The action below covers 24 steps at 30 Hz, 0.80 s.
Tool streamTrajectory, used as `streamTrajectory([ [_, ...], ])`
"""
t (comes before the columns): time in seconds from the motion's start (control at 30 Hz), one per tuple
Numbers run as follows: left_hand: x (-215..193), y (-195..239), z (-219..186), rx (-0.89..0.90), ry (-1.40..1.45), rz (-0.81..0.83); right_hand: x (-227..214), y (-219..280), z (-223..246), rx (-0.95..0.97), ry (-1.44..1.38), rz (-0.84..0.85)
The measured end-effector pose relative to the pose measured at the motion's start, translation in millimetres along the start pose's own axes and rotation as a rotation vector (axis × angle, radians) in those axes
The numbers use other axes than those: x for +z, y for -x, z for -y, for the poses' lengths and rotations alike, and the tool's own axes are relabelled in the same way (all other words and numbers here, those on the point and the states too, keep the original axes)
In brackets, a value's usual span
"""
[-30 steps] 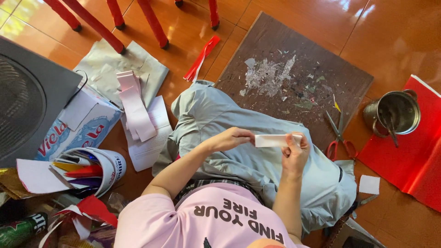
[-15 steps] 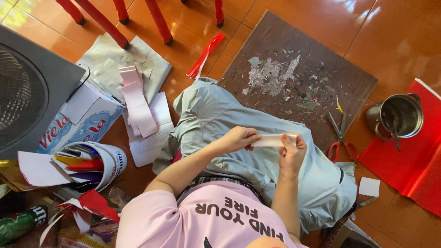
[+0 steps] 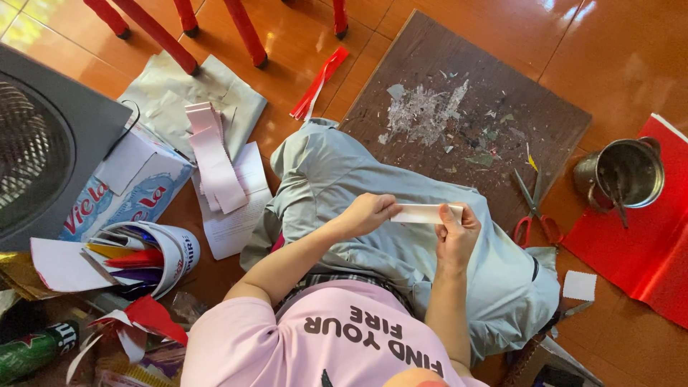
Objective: Cutting shapes out of a folded piece of paper using scissors.
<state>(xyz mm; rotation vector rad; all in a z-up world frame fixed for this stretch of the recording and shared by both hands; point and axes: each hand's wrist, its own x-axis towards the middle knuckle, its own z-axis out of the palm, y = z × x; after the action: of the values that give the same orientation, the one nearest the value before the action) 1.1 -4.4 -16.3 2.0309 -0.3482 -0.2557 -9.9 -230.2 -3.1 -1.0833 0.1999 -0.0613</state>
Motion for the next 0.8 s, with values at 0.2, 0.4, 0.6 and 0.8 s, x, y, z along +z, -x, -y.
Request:
streamTrajectory([
  [0.2, 16.9, -7.1, 39.5, -0.099, 0.710, 0.047, 15.2, 3.3, 8.8, 0.001, 0.088, -0.015],
  [0.4, -1.0, -5.8, 21.5, -0.232, 0.741, 0.067, 17.3, 4.0, 14.6, 0.010, 0.195, 0.000],
  [0.6, -22.1, -7.1, -3.2, -0.301, 0.503, 0.071, 0.1, 4.7, 5.9, -0.022, 0.465, -0.030],
  [0.8, -35.3, -20.0, -2.6, -0.354, 0.720, -0.098, -1.7, -10.2, 52.4, -0.097, 0.251, -0.103],
])
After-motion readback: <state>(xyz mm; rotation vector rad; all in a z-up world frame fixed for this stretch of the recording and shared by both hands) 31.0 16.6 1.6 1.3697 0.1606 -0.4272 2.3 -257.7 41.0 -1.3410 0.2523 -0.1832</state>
